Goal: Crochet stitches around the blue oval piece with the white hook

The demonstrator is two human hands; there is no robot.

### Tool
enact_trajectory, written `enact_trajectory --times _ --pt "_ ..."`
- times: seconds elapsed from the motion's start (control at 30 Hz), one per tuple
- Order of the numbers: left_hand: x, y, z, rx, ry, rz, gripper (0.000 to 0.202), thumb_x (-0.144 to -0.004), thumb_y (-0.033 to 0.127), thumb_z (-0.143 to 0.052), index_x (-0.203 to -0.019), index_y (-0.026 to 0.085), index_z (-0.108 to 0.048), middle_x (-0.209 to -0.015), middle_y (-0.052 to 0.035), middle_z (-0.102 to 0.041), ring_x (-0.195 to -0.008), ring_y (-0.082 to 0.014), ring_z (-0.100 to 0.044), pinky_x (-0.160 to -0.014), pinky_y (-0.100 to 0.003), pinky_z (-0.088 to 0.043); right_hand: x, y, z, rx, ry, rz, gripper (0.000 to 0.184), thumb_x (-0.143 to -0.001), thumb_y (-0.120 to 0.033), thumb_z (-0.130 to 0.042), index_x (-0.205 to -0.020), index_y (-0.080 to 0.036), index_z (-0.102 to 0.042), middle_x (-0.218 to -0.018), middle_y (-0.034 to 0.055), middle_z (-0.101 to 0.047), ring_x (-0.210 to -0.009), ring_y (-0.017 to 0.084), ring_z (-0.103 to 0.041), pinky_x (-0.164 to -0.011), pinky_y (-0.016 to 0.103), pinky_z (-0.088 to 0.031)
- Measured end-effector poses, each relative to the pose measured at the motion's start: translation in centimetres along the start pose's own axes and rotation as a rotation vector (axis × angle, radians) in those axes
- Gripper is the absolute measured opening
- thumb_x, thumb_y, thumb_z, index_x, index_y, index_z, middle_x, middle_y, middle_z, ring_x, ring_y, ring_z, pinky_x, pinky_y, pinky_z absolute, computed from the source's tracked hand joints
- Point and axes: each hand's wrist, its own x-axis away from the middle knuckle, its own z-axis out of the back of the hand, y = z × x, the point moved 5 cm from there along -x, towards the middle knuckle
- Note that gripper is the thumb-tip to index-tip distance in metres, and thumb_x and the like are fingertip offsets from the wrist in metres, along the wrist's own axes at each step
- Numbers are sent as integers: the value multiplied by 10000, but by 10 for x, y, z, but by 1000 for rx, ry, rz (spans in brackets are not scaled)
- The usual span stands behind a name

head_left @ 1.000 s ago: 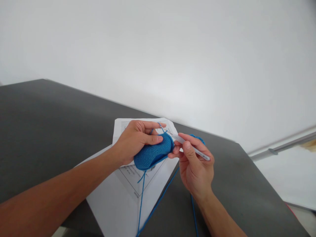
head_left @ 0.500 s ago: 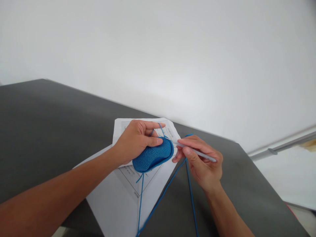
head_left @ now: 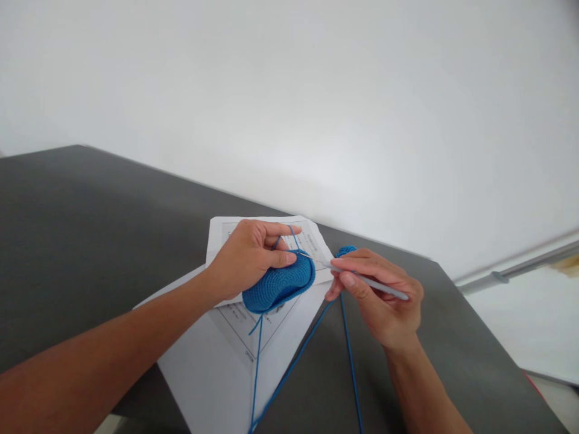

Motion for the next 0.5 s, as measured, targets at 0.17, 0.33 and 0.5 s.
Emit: enact_trajectory --times 0.17,0.33,0.5 --pt "2 6 0 -106 10 -67 654 -689 239 -805 -1310 57 -711 -716 0 -687 -628 -123 -561 -606 -260 -412 -1 0 -2 9 -1 19 304 -926 -62 -685 -1125 -257 -807 -818 28 -772 -621 162 -736 -563 318 -594" --pt "6 11 -2 -235 36 -131 619 -740 232 -756 -1332 59 -705 -689 17 -641 -623 -120 -531 -602 -265 -397 -1 -2 -4 56 7 46 331 -922 -51 -687 -1142 -269 -801 -810 14 -758 -643 155 -740 -596 313 -601" --pt "7 15 -1 -294 90 -180 597 -768 240 -737 -1341 76 -708 -686 29 -611 -620 -115 -519 -601 -259 -401 0 -5 -8 98 58 79 352 -907 -36 -696 -1145 -273 -799 -920 25 -753 -622 132 -740 -583 291 -610"
